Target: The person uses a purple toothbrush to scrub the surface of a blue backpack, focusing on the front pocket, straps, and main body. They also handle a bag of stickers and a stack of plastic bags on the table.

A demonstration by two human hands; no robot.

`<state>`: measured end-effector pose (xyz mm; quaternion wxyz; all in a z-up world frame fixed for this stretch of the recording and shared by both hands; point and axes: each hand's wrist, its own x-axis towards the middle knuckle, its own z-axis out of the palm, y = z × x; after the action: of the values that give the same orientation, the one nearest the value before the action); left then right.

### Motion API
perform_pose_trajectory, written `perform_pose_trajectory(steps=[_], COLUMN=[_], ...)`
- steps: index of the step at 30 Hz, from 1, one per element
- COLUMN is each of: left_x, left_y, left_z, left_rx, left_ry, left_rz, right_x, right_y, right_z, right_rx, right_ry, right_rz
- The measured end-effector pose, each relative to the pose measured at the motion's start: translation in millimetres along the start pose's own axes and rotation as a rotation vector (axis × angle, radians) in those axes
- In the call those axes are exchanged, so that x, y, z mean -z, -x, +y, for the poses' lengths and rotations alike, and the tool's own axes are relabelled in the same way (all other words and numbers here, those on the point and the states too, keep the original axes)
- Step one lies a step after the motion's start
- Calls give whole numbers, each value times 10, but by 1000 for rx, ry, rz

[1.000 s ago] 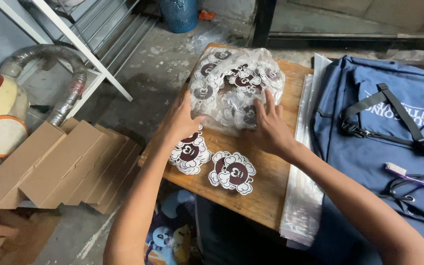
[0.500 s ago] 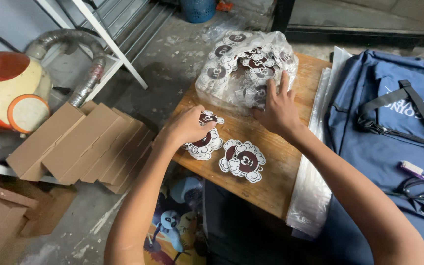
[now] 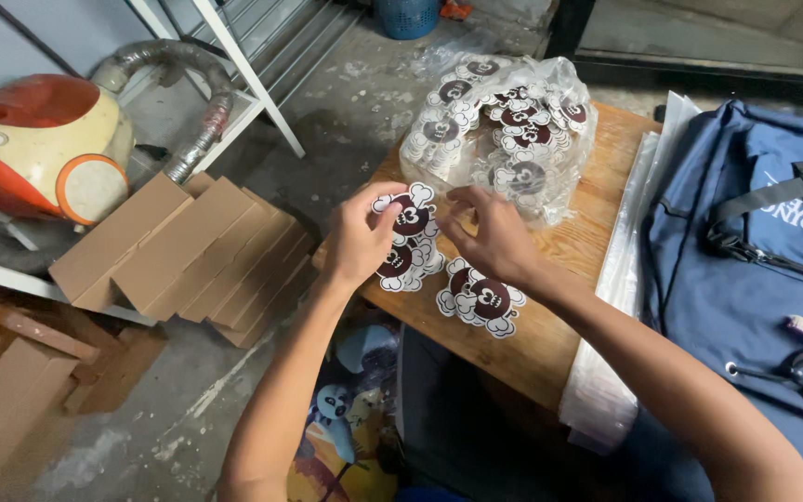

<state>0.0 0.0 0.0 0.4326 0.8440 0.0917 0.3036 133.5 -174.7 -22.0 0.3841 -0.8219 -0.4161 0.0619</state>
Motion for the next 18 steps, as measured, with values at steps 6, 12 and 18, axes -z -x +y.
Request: perform_pose_trajectory(steps=[6, 12, 18], left_x=[245, 529, 336], left_y=[190, 554, 455], left_z=[297, 627, 607], left_rx=[186, 319, 362], left_ry=[26, -331, -375], left_rz=[-4, -558, -491], right_x=[-21, -170, 221], right_y=[-126, -6, 254], right_z=[-217, -32, -118], right_rx=[-116, -157, -84], right_ry=[-299, -23, 62], right_rz=[-163, -269, -96])
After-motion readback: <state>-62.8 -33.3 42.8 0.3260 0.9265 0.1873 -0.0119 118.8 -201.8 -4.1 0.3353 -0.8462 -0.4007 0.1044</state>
